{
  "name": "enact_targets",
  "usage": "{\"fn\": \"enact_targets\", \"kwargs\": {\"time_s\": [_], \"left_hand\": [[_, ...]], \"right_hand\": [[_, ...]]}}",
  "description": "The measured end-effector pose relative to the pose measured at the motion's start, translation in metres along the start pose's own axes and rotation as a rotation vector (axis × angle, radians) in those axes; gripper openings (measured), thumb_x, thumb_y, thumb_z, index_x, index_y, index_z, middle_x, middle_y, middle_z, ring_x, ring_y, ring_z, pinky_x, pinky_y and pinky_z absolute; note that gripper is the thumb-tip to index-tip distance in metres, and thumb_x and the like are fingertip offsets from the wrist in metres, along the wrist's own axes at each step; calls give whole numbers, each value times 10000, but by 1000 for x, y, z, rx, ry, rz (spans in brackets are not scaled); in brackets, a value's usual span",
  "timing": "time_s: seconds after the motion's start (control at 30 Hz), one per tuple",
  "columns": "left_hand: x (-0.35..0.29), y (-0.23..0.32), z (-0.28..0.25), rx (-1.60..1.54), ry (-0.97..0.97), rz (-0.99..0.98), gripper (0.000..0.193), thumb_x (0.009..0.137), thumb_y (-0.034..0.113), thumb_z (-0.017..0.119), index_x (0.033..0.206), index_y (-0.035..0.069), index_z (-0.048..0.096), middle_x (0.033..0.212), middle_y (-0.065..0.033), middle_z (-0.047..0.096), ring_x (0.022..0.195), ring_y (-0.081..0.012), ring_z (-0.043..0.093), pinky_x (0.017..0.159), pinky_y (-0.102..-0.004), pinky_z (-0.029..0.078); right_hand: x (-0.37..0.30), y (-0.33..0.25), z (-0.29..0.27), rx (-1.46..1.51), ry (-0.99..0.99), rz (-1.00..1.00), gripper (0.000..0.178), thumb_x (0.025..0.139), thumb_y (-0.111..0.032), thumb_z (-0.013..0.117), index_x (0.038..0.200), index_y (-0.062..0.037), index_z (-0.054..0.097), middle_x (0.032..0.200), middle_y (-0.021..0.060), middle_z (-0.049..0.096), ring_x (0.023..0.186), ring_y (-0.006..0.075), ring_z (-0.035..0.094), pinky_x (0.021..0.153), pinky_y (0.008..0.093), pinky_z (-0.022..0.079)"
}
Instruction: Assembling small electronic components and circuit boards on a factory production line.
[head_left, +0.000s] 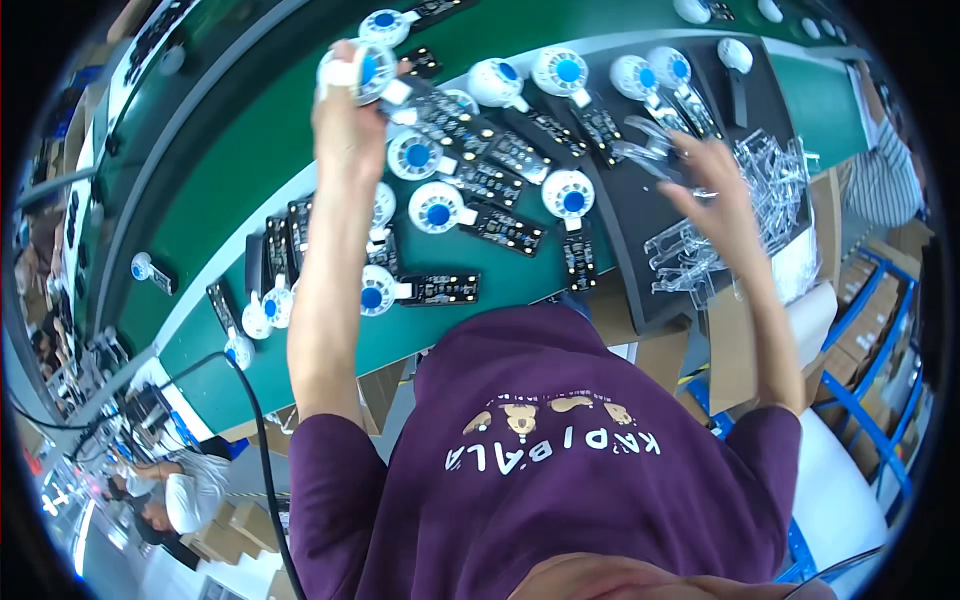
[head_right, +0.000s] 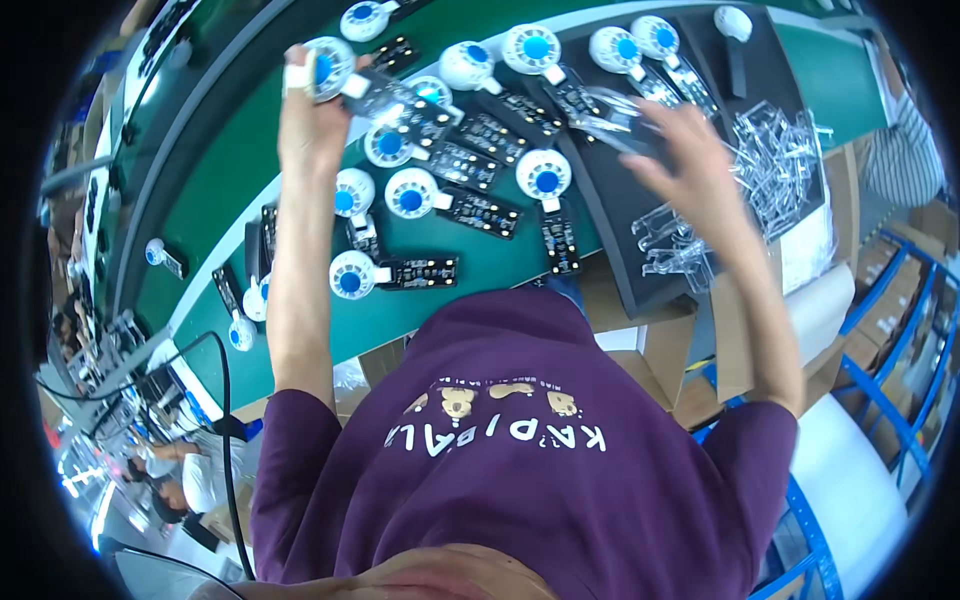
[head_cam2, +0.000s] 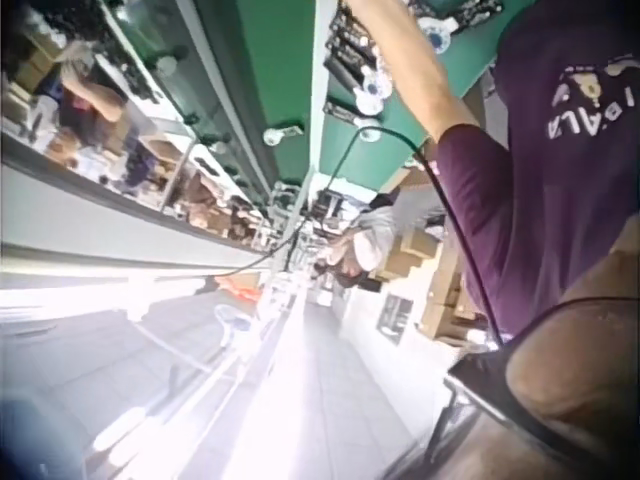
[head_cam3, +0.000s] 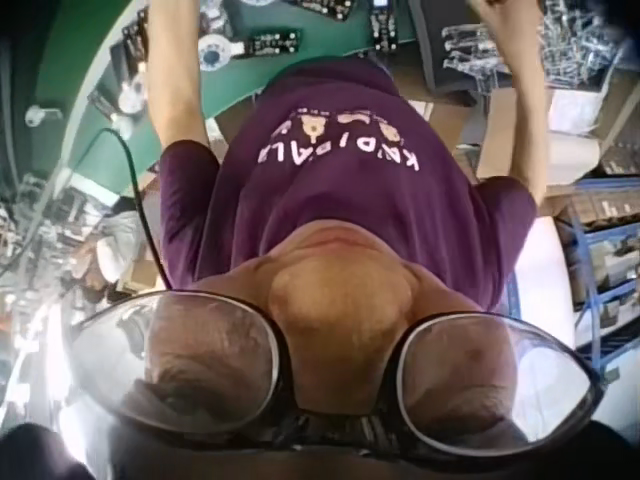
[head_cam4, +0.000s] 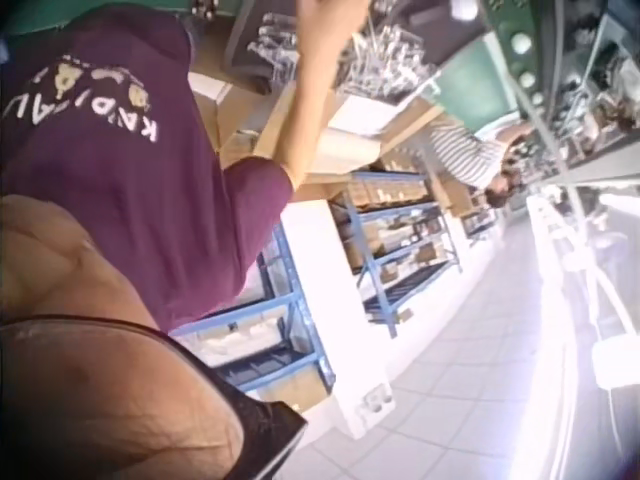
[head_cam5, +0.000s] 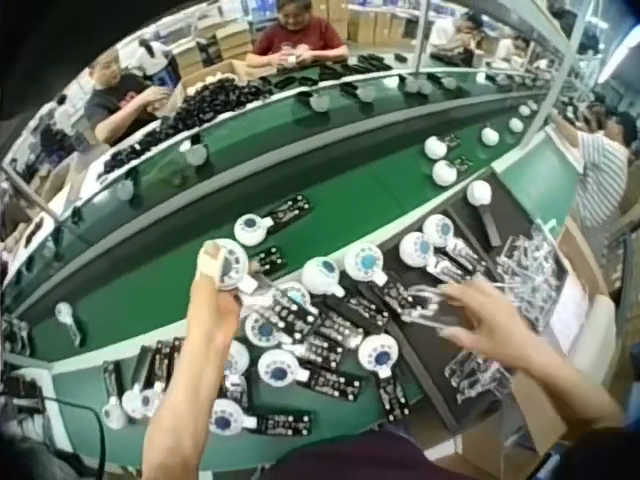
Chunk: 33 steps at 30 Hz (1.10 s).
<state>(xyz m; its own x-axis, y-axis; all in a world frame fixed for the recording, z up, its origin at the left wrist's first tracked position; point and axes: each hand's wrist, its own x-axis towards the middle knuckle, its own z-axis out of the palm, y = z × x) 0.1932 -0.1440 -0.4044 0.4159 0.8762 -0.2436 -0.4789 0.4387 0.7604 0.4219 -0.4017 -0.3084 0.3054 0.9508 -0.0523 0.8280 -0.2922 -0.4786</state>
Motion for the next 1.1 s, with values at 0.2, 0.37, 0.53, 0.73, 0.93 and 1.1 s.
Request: {"fn": "enact_targets", "kwargs": {"time_s": [0.2, 0.37, 0.53, 0.73, 0.93, 1.1], "left_hand": [[-19, 5, -8, 41, 15, 61, 521, 788, 338, 655, 1133, 34, 411, 931, -77, 585, 784, -187, 615, 660, -286, 480], [-33, 31, -41, 69, 161, 96, 597, 767, 326, 684, 1163, 17, 362, 936, -79, 579, 789, -157, 599, 649, -281, 479], [-37, 60, -74, -17, 111, 132, 546, 792, 304, 663, 1158, 6, 388, 950, -81, 576, 830, -153, 581, 680, -290, 481], [-46, 52, -128, -304, -24, -13, 403, 834, 258, 616, 1101, -12, 481, 975, -88, 574, 897, -164, 561, 774, -305, 467], [-64, 75, -138, -152, 68, 76, 330, 829, 239, 621, 1042, 2, 534, 988, -73, 574, 926, -158, 547, 810, -304, 448], [-78, 77, -138, 198, 174, 433, 298, 815, 219, 631, 1019, 23, 539, 961, -63, 589, 898, -147, 553, 805, -283, 438]], "right_hand": [[70, -118, 130, 52, 274, -261, 479, 729, -197, 700, 1151, -40, 538, 980, 123, 512, 843, 273, 530, 749, 344, 445], [85, -167, 176, -83, 334, -258, 509, 737, -207, 694, 1178, -30, 514, 1059, 145, 509, 918, 297, 539, 768, 362, 454], [94, -190, 198, 41, 364, -343, 539, 744, -199, 687, 1219, -47, 484, 1089, 148, 518, 935, 303, 540, 782, 367, 449], [107, -226, 211, 74, 217, -470, 512, 791, -215, 638, 1248, -63, 462, 1074, 153, 544, 968, 288, 537, 821, 367, 435], [127, -252, 249, 697, 251, -44, 364, 898, -282, 476, 1154, -24, 508, 956, 114, 579, 868, 220, 564, 725, 332, 453], [151, -269, 277, 1400, 244, 644, 372, 923, -302, 360, 875, 0, 572, 749, 76, 576, 673, 161, 530, 645, 296, 424]]}}
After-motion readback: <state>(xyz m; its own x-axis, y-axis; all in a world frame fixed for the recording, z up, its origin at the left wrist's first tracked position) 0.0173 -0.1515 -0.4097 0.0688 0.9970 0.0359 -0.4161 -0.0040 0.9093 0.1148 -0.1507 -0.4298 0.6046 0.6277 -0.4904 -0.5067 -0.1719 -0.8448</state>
